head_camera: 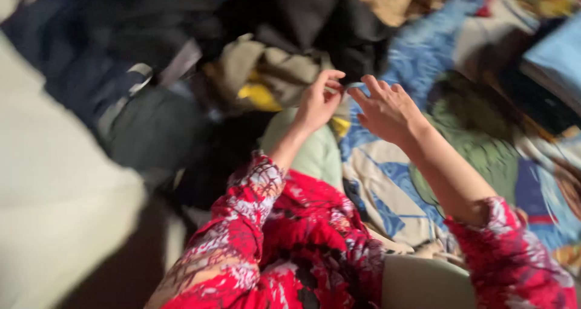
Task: Ironing a black garment and folding clothes on a bed or floor.
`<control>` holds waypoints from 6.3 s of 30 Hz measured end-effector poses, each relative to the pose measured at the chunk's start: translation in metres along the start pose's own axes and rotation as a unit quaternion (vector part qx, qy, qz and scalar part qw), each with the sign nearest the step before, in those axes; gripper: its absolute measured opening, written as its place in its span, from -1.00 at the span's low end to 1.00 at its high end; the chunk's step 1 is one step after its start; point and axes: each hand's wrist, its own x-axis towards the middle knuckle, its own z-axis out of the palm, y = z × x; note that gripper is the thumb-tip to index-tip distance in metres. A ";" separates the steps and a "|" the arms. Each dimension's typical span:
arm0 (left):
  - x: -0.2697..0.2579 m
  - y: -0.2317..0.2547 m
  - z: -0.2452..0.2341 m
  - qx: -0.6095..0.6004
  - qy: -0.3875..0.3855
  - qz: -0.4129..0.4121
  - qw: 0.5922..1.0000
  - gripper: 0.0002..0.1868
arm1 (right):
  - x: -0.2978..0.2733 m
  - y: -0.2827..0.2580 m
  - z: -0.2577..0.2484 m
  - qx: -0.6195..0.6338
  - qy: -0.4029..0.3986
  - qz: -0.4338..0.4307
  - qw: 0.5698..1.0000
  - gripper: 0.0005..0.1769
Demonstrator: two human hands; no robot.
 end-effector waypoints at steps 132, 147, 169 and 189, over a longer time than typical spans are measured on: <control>0.021 -0.159 0.077 0.251 -0.283 -0.155 0.913 -0.54 | -0.296 0.039 0.159 0.307 -0.208 0.327 0.869 -0.59; 0.005 -0.121 0.047 0.126 -0.250 -0.282 0.918 -0.32 | -0.125 -0.072 0.216 0.883 0.264 0.377 0.088 -0.64; 0.068 -0.202 0.158 0.124 -0.177 -0.040 0.976 -0.03 | -0.148 0.033 0.249 0.550 0.203 0.513 0.627 -0.76; -0.006 -0.054 0.106 -0.169 -0.394 -0.257 0.866 -0.72 | -0.124 -0.017 0.227 0.838 0.246 0.479 0.086 -0.22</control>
